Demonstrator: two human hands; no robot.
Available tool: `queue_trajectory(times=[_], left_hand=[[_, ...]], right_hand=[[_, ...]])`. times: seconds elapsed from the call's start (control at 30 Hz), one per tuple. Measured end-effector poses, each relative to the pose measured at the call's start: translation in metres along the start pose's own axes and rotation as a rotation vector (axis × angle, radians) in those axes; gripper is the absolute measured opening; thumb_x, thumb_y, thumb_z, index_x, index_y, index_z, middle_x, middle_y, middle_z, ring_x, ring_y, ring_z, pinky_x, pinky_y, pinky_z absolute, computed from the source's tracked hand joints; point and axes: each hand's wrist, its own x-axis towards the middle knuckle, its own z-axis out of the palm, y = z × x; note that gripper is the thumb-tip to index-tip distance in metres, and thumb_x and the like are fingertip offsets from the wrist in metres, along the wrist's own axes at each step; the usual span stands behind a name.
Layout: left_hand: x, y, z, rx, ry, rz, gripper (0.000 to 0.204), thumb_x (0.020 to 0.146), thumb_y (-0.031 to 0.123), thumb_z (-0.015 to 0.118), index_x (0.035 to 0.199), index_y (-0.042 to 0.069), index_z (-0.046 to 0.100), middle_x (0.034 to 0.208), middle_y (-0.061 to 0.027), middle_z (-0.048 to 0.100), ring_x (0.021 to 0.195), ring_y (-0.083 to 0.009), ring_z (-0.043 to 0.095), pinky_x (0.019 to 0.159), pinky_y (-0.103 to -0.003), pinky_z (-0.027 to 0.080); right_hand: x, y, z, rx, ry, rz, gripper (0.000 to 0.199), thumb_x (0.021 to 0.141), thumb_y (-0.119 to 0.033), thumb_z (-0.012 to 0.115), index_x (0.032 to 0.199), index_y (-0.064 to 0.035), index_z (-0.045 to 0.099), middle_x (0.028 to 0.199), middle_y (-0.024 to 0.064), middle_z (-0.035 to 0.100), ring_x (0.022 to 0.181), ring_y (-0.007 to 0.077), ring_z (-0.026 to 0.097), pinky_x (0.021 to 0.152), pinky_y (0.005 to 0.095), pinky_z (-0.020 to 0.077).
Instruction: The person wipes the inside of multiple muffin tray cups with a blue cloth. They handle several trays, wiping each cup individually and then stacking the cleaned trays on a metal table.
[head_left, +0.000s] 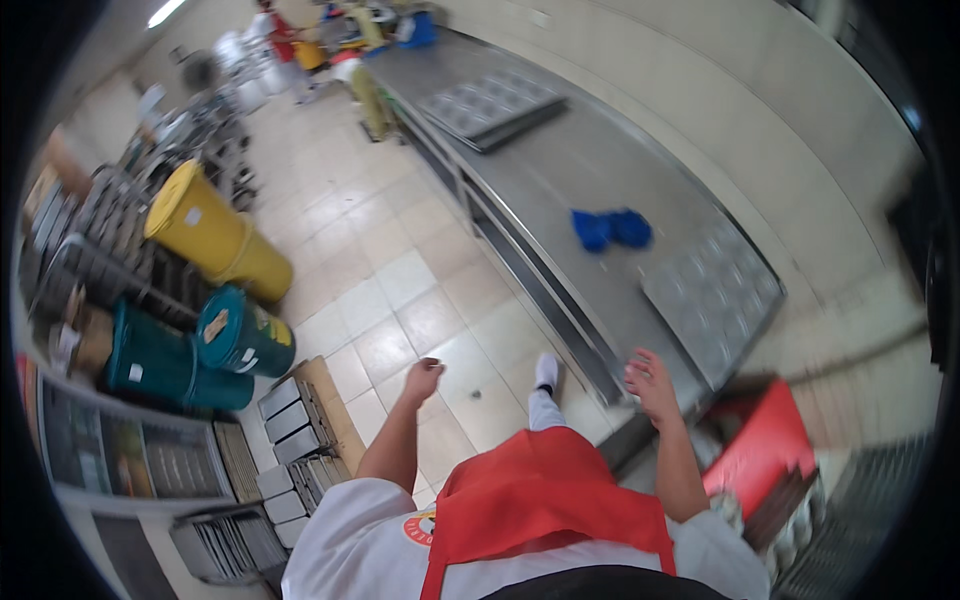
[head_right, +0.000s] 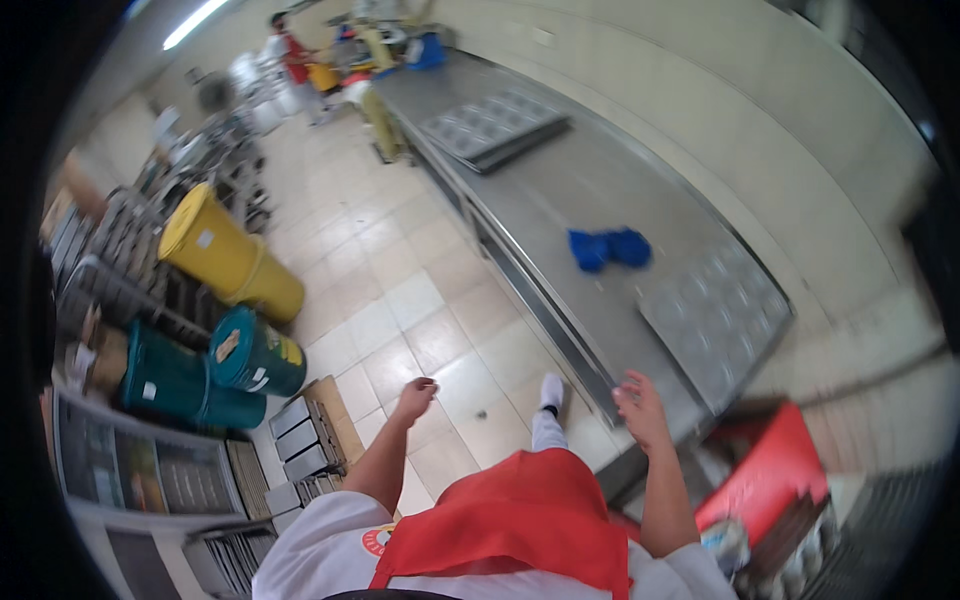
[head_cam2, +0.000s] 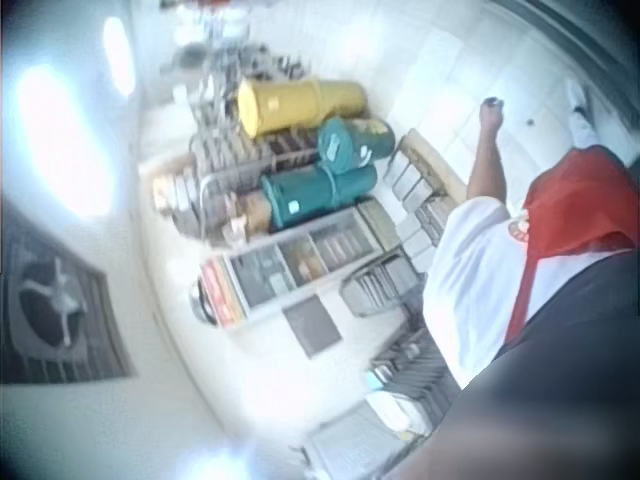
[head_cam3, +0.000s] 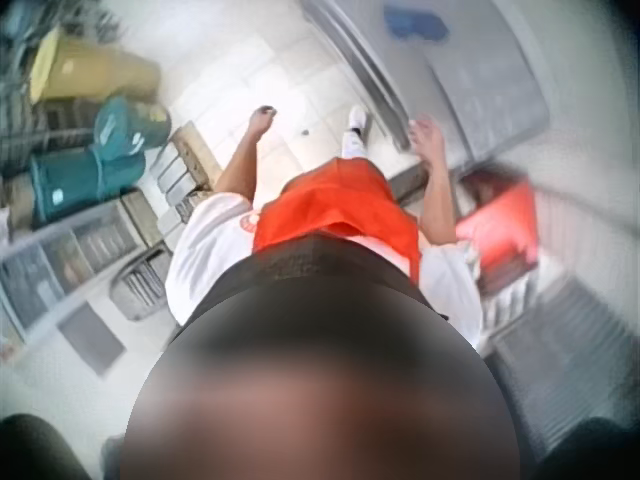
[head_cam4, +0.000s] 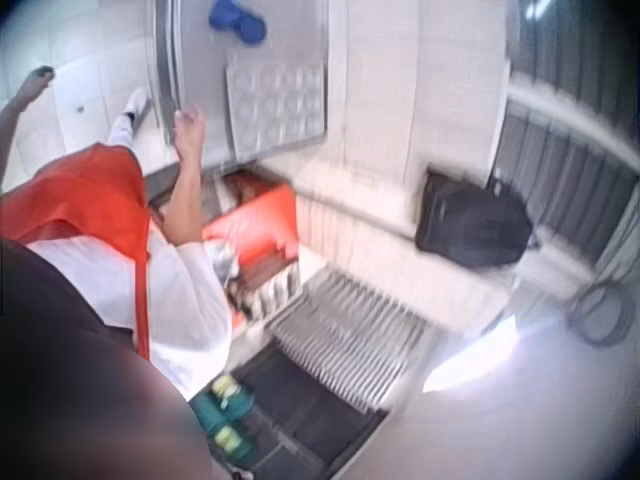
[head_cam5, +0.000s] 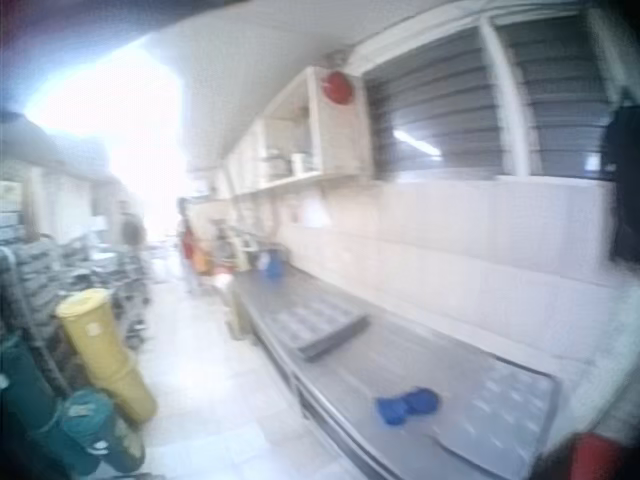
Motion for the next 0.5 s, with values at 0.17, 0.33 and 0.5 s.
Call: queue_trajectory(times=[0.17,0.33,0.5], left_hand=[[0.052,0.076,0.018,0.154,-0.186,-0.017,0.048,0.094,0.033,0.072,0.129,0.0,0.068,0.117,-0.0181,0.075,0.109,-0.0292,0.07,0.096,-0.039,0.054],[0.084,0.126,-0.01,0.031,-0.107,-0.078,0.05,0.095,0.032,0.07,0.131,-0.002,0.066,0.126,-0.0207,0.072,0.114,-0.0308,0.069,0.098,-0.04,0.054],[0.157,0.194,-0.007,-0.043,-0.218,-0.077,0.042,0.098,0.025,0.069,0.129,-0.004,0.067,0.115,-0.0165,0.074,0.1,-0.0238,0.07,0.088,-0.037,0.055]], right_hand=[[0.198,-0.077,0.032,0.425,0.095,0.03,0.07,0.096,-0.029,0.075,0.154,-0.0122,0.041,0.136,0.013,0.056,0.093,0.0124,0.059,0.076,0.0299,0.0535],[0.358,-0.119,0.065,-0.434,0.414,0.065,0.115,0.07,-0.066,0.085,0.157,-0.0093,0.036,0.149,0.0329,0.045,0.137,0.0482,0.045,0.116,0.0543,0.0361],[0.408,-0.093,0.08,-0.751,0.37,-0.291,0.048,0.077,-0.02,0.084,0.119,-0.0084,0.065,0.14,0.0263,0.052,0.131,0.0451,0.05,0.109,0.0484,0.0453]])
